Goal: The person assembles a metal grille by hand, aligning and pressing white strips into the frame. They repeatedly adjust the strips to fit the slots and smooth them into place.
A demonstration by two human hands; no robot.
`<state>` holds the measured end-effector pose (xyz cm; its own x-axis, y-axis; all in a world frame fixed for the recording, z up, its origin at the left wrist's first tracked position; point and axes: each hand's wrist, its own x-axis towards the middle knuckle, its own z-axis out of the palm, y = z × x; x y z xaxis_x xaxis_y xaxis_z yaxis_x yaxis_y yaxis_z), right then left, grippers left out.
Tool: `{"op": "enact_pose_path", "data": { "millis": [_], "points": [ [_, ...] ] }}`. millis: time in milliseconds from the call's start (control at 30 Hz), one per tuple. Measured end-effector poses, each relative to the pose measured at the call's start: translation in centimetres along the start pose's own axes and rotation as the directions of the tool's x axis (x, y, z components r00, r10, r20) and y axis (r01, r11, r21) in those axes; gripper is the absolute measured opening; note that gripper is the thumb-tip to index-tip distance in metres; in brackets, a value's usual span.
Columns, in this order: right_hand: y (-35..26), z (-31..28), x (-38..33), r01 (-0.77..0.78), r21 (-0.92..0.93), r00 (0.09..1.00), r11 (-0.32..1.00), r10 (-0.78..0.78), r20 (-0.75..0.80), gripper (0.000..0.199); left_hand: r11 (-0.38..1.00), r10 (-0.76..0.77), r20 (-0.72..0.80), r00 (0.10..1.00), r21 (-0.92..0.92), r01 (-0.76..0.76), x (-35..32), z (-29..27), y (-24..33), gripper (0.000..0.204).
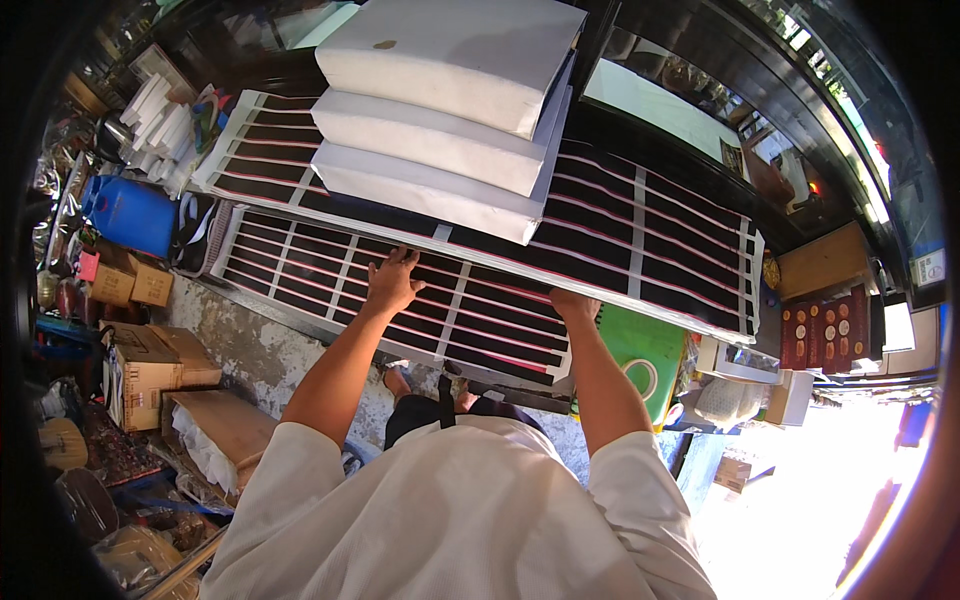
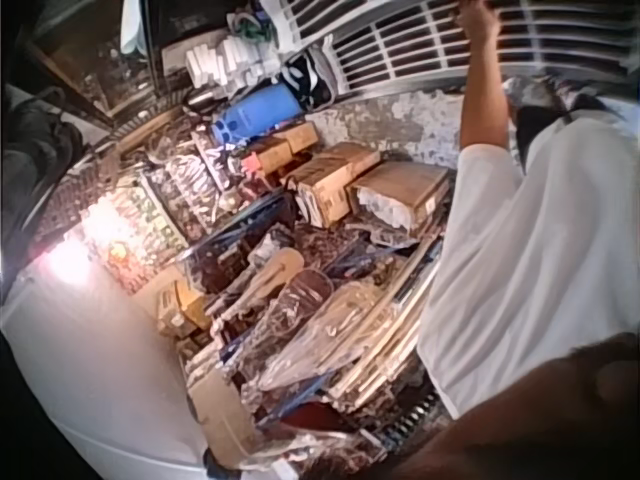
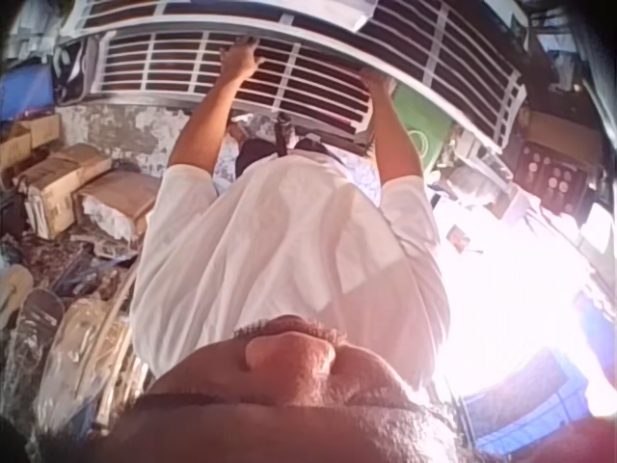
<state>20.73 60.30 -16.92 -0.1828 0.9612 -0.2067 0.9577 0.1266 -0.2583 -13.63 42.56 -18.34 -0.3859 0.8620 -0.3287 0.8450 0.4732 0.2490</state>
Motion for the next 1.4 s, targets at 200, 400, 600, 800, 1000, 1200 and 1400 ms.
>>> {"op": "enact_pose_path", "data": {
  "millis": [200, 400, 600, 800, 1000, 1200, 1400],
  "points": [
    [-0.1, 0.0, -0.6, -0.023, -0.063, 1.000, 0.998, 0.024, 0.012, 0.052, 1.000, 0.006, -0.002, 1.000, 0.010, -0.006, 0.1, 0.1, -0.2, 0.077],
    [1.2, 1.9, -0.3, 0.039, -0.091, 0.998, 0.995, -0.043, -0.040, 0.052, 0.999, 0.035, -0.039, 0.999, 0.024, -0.034, 0.1, 0.3, -0.3, 0.078],
    [2.4, 3.6, -1.8, 0.153, -0.094, 0.971, 0.984, -0.168, -0.171, 0.051, 0.998, 0.060, -0.215, 0.975, 0.002, -0.061, -0.7, 0.6, -0.6, 0.084],
    [0.0, 4.2, -5.7, 0.374, -0.007, 0.905, 0.927, -0.367, -0.214, 0.045, 0.991, 0.134, -0.273, 0.953, 0.031, -0.130, -1.2, 2.3, -2.4, 0.084],
    [-3.4, 5.0, -8.5, 0.608, 0.095, 0.787, 0.788, -0.584, -0.199, 0.044, 0.971, 0.229, -0.259, 0.938, 0.125, -0.202, -1.0, 4.4, -3.5, 0.075],
    [-4.9, 5.3, -9.4, 0.638, 0.117, 0.766, 0.761, -0.611, -0.201, 0.044, 0.964, 0.249, -0.303, 0.920, 0.167, -0.206, -1.2, 4.7, -3.5, 0.071],
    [-5.7, 5.6, -9.5, 0.639, 0.127, 0.767, 0.759, -0.616, -0.179, 0.044, 0.973, 0.215, -0.251, 0.944, 0.136, -0.185, -1.5, 4.6, -3.1, 0.077]
  ]
}}
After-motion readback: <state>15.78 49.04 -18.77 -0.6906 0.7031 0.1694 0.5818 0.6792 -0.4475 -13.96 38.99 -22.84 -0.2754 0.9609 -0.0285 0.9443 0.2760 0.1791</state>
